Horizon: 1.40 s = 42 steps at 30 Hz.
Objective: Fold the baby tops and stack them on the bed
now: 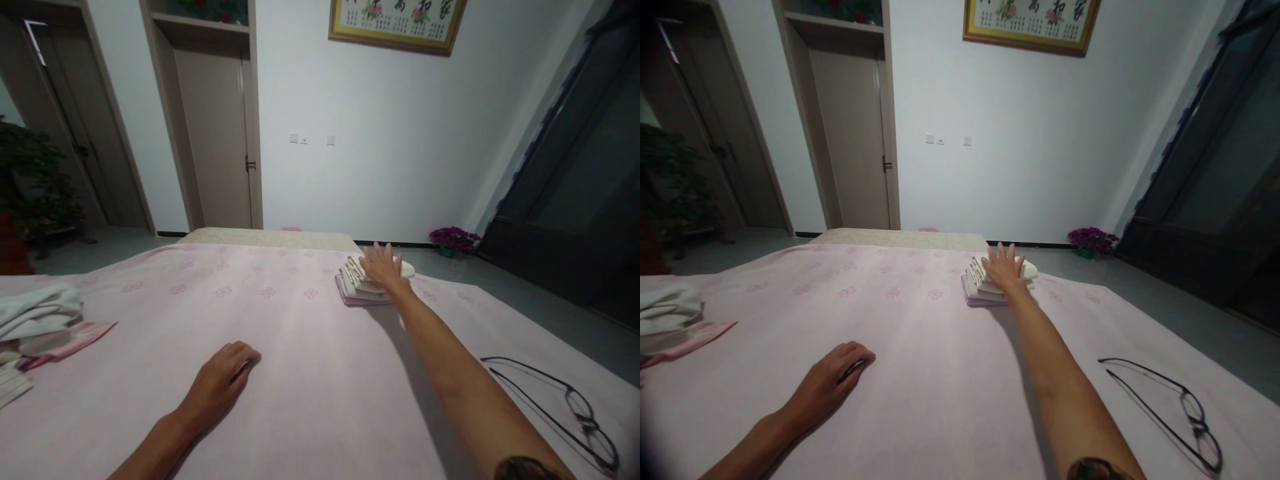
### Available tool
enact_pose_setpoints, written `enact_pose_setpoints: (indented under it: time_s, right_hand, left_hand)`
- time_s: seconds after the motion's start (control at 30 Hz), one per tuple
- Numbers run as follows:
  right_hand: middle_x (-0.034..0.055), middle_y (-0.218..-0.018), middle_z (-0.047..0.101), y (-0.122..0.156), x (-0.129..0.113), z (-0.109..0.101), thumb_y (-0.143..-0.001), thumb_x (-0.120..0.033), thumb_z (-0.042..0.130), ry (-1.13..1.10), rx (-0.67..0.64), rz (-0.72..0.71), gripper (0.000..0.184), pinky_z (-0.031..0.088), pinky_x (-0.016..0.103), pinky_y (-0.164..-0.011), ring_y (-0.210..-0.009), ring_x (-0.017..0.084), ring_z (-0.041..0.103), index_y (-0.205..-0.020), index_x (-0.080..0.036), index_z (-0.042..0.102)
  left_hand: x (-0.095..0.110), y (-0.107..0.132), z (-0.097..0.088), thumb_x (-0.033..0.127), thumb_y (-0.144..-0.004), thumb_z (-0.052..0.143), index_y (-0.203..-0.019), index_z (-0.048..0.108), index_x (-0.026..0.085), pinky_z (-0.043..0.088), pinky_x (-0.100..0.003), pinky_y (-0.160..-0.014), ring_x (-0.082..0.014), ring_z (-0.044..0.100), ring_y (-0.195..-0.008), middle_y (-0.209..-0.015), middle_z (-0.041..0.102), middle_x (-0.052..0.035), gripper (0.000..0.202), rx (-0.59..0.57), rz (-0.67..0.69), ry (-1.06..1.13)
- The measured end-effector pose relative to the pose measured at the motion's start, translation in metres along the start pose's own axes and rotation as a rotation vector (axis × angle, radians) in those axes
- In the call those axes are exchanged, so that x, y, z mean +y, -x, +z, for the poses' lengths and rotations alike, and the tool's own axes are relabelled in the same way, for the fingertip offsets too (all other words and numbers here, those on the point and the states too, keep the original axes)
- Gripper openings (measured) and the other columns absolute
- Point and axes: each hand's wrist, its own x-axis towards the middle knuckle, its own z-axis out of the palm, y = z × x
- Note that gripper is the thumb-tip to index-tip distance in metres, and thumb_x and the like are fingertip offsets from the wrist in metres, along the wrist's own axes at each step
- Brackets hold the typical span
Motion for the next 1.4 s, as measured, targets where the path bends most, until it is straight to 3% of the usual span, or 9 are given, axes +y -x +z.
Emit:
enact_pose_setpoints:
  time_s: [0.13, 0.37, 0.53, 0.6, 0.77, 0.97, 1.1, 1.27, 1.4]
  right_hand:
    - [0.0084, -0.159, 0.034, -0.003, 0.012, 0.024, -0.099, -0.058, 0.031, -0.001, -0.245, 0.113, 0.058, 0.006, 0.071, -0.112, -0.146, 0.037, 0.023, -0.149, -0.031, 0.041]
    - [0.0117, -0.150, 0.046, 0.012, 0.000, 0.006, -0.100, -0.049, 0.031, 0.003, -0.138, 0.032, 0.051, 0.018, 0.067, -0.112, -0.140, 0.035, 0.035, -0.141, -0.025, 0.051]
    - [0.0071, -0.157, 0.038, 0.079, -0.036, 0.016, -0.101, -0.034, 0.027, -0.049, 0.078, -0.253, 0.049, 0.020, 0.046, -0.120, -0.145, 0.024, 0.028, -0.144, -0.022, 0.047]
    - [0.0074, -0.154, 0.043, 0.119, -0.046, 0.033, -0.100, -0.037, 0.030, -0.084, 0.028, -0.409, 0.051, 0.025, 0.042, -0.119, -0.143, 0.023, 0.035, -0.146, -0.021, 0.046]
    - [0.0128, -0.155, 0.041, 0.203, -0.052, 0.068, -0.099, -0.051, 0.033, -0.091, -0.330, -0.417, 0.060, 0.028, 0.047, -0.117, -0.144, 0.029, 0.035, -0.147, -0.017, 0.046]
    - [0.0094, -0.156, 0.040, 0.226, -0.056, 0.065, -0.100, -0.047, 0.034, -0.013, -0.257, -0.432, 0.056, 0.021, 0.047, -0.120, -0.146, 0.027, 0.032, -0.146, -0.020, 0.048]
    - [0.0092, -0.154, 0.043, 0.224, -0.059, 0.064, -0.100, -0.043, 0.034, 0.001, -0.216, -0.440, 0.053, 0.024, 0.047, -0.119, -0.144, 0.027, 0.035, -0.144, -0.020, 0.051]
    - [0.0101, -0.151, 0.047, 0.225, -0.060, 0.066, -0.099, -0.041, 0.035, 0.017, -0.187, -0.446, 0.051, 0.027, 0.047, -0.117, -0.142, 0.027, 0.037, -0.142, -0.020, 0.053]
    - [0.0099, -0.150, 0.048, 0.226, -0.063, 0.065, -0.099, -0.039, 0.036, 0.012, -0.180, -0.431, 0.050, 0.027, 0.047, -0.117, -0.141, 0.027, 0.038, -0.141, -0.020, 0.054]
  left_hand:
    - [0.000, -0.001, 0.000, 0.018, -0.095, 0.046, -0.105, 0.065, 0.026, 0.053, -0.033, -0.085, -0.0195, 0.064, -0.096, -0.105, 0.067, -0.0055, 0.023, -0.017, -0.020, 0.013]
    - [0.003, -0.003, 0.000, 0.017, -0.093, 0.046, -0.100, 0.066, 0.024, 0.049, -0.032, -0.084, -0.0193, 0.060, -0.092, -0.100, 0.066, -0.0057, 0.022, 0.004, -0.043, 0.044]
    - [0.006, -0.004, -0.003, 0.016, -0.092, 0.046, -0.098, 0.067, 0.023, 0.048, -0.032, -0.084, -0.0198, 0.059, -0.092, -0.098, 0.065, -0.0059, 0.023, 0.005, -0.073, 0.040]
    - [0.005, -0.003, -0.004, 0.016, -0.091, 0.047, -0.098, 0.067, 0.023, 0.047, -0.032, -0.084, -0.0199, 0.059, -0.093, -0.099, 0.066, -0.0058, 0.022, 0.012, -0.078, 0.036]
    - [0.003, 0.000, -0.003, 0.016, -0.091, 0.048, -0.099, 0.067, 0.022, 0.048, -0.033, -0.085, -0.0200, 0.061, -0.093, -0.099, 0.067, -0.0058, 0.022, 0.042, -0.069, 0.042]
    - [-0.010, 0.004, -0.011, 0.013, -0.088, 0.050, -0.110, 0.065, 0.021, 0.047, -0.038, -0.093, -0.0229, 0.061, -0.102, -0.107, 0.069, -0.0073, 0.028, 0.252, -0.178, -0.052]
    - [-0.053, 0.012, -0.047, 0.012, -0.084, 0.055, -0.122, 0.063, 0.022, 0.041, -0.045, -0.101, -0.0286, 0.055, -0.117, -0.123, 0.063, -0.0105, 0.040, 0.415, -0.378, -0.361]
    - [-0.124, 0.037, -0.129, 0.015, -0.086, 0.056, -0.124, 0.063, 0.018, 0.026, -0.055, -0.111, -0.0347, 0.036, -0.135, -0.145, 0.044, -0.0157, 0.039, 0.567, -0.649, -0.741]
    - [-0.149, 0.060, -0.191, 0.011, -0.084, 0.058, -0.116, 0.062, 0.009, 0.016, -0.064, -0.111, -0.0399, 0.021, -0.142, -0.149, 0.037, -0.0180, 0.032, 0.612, -0.900, -0.781]
